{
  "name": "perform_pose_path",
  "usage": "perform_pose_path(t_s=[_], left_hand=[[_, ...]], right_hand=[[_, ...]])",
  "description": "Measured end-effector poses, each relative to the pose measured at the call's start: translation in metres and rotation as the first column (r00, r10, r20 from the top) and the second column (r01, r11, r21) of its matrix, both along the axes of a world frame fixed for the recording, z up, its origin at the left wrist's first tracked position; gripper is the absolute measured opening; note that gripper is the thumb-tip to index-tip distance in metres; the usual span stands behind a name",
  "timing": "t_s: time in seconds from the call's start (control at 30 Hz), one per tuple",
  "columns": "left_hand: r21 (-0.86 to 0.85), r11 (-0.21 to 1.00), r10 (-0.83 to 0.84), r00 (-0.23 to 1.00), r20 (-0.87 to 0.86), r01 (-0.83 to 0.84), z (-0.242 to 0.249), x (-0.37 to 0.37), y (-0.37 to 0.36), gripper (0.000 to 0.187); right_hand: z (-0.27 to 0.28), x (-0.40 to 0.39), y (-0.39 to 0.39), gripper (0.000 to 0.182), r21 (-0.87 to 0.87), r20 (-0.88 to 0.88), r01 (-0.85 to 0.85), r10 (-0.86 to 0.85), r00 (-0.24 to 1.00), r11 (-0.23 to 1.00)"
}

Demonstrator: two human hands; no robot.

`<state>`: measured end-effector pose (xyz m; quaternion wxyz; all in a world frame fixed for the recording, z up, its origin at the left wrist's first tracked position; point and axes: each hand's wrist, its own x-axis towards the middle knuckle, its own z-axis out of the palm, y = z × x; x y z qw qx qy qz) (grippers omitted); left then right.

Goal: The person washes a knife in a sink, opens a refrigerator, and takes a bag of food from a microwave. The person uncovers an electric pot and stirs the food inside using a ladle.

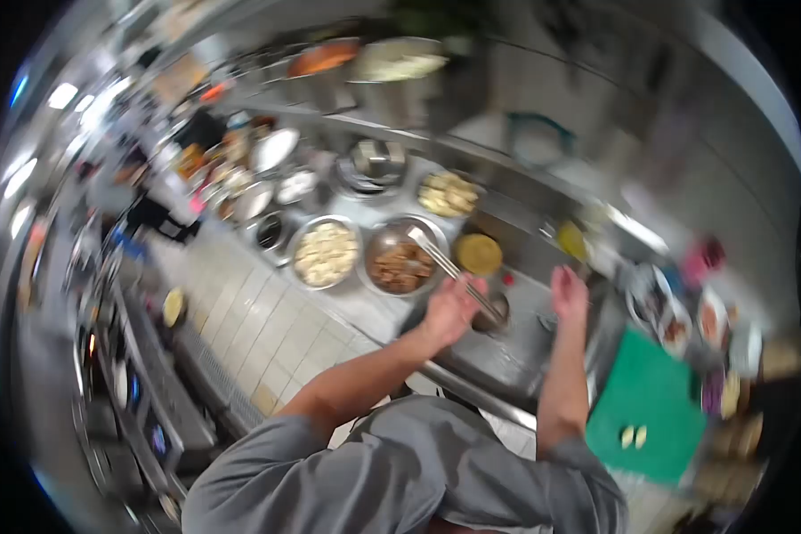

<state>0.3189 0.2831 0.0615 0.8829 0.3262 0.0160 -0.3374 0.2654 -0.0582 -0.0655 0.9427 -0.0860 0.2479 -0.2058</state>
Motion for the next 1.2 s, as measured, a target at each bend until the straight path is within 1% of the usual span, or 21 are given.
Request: perform_pose_path(t_s=[0.07,0.1,0.13,0.2,0.27,0.37,0.43,0.47,0.53,0.57,0.6,0.63,0.67,0.7,0.8,0.83,0.9,0.93,1.0,1.1,1.2], left_hand=[[0.011,0.999,-0.037,0.999,-0.035,0.037,-0.001,0.002,-0.043,0.015],[0.031,0.999,-0.036,0.996,-0.081,0.039,0.004,0.002,-0.065,0.018],[0.029,0.995,-0.095,0.991,-0.095,0.098,0.005,0.003,-0.091,0.018],[0.099,0.995,0.027,0.998,-0.058,-0.021,0.005,-0.005,-0.149,0.027],[0.111,0.994,0.002,1.000,-0.023,0.001,0.001,-0.010,-0.174,0.032],[0.139,0.987,-0.078,0.997,-0.021,0.080,-0.018,-0.020,-0.200,0.034],[0.295,0.894,-0.339,0.940,-0.041,0.336,-0.059,-0.015,-0.212,0.027],[0.303,0.831,-0.489,0.872,-0.003,0.467,-0.104,-0.004,-0.220,0.020],[0.320,0.819,-0.506,0.863,0.008,0.477,-0.093,-0.020,-0.230,0.024],[0.337,0.821,-0.495,0.869,0.017,0.462,-0.089,-0.026,-0.234,0.027],[0.310,0.820,-0.517,0.855,0.039,0.482,-0.090,-0.026,-0.239,0.039],[0.311,0.802,-0.546,0.837,0.039,0.510,-0.091,-0.027,-0.247,0.039],[0.327,0.814,-0.528,0.846,0.073,0.480,-0.086,-0.031,-0.255,0.046],[0.340,0.828,-0.505,0.857,0.105,0.446,-0.086,-0.032,-0.261,0.054],[0.355,0.792,-0.569,0.812,0.132,0.497,-0.083,-0.031,-0.270,0.056],[0.350,0.794,-0.574,0.803,0.161,0.498,-0.081,-0.032,-0.271,0.053],[0.374,0.802,-0.561,0.803,0.201,0.466,-0.079,-0.036,-0.274,0.049],[0.400,0.797,-0.561,0.800,0.212,0.453,-0.083,-0.035,-0.272,0.049],[0.406,0.786,-0.577,0.790,0.209,0.467,-0.078,-0.034,-0.268,0.052],[0.405,0.756,-0.623,0.756,0.201,0.515,-0.060,-0.036,-0.258,0.054],[0.454,0.699,-0.692,0.683,0.234,0.553,-0.064,-0.024,-0.244,0.055]], right_hand=[[0.027,-0.010,0.015,0.015,-0.308,-0.060,0.030,-0.051,0.997,0.951],[0.043,-0.014,0.022,0.023,-0.407,-0.221,-0.082,-0.011,0.975,0.910],[0.047,-0.016,0.029,0.036,-0.530,-0.481,-0.294,0.004,0.877,0.795],[0.061,-0.037,0.041,0.048,-0.460,-0.701,-0.602,0.148,0.697,0.653],[0.044,-0.045,0.033,0.052,-0.323,-0.565,-0.505,0.265,0.782,0.801],[0.036,-0.047,0.035,0.050,-0.321,-0.615,-0.400,0.132,0.778,0.859],[0.079,-0.062,0.046,0.049,-0.485,-0.545,-0.360,0.046,0.837,0.797],[0.075,-0.061,0.044,0.049,-0.485,-0.544,-0.332,0.018,0.839,0.809],[0.056,-0.057,0.028,0.048,-0.595,-0.651,-0.466,-0.052,0.757,0.655],[0.049,-0.057,0.024,0.048,-0.595,-0.650,-0.444,-0.076,0.756,0.670],[0.045,-0.058,0.020,0.048,-0.651,-0.637,-0.441,-0.127,0.761,0.618],[0.040,-0.061,0.014,0.049,-0.701,-0.622,-0.440,-0.179,0.762,0.561],[0.069,-0.073,0.013,0.049,-0.636,-0.660,-0.482,-0.102,0.744,0.603],[0.060,-0.074,0.006,0.049,-0.635,-0.663,-0.467,-0.123,0.739,0.616],[0.026,-0.071,-0.006,0.040,-0.889,-0.452,-0.350,-0.439,0.776,0.296],[0.022,-0.076,-0.010,0.040,-0.888,-0.453,-0.347,-0.443,0.774,0.301],[0.062,-0.092,-0.011,0.038,-0.704,-0.564,-0.390,-0.134,0.815,0.593],[0.067,-0.092,-0.009,0.038,-0.701,-0.563,-0.391,-0.127,0.817,0.596],[0.074,-0.088,-0.006,0.037,-0.447,-0.618,-0.279,-0.068,0.784,0.850],[0.079,-0.078,0.002,0.037,-0.413,-0.691,-0.333,-0.054,0.721,0.847],[0.067,-0.070,0.005,0.034,-0.406,-0.621,-0.313,-0.008,0.784,0.859]])
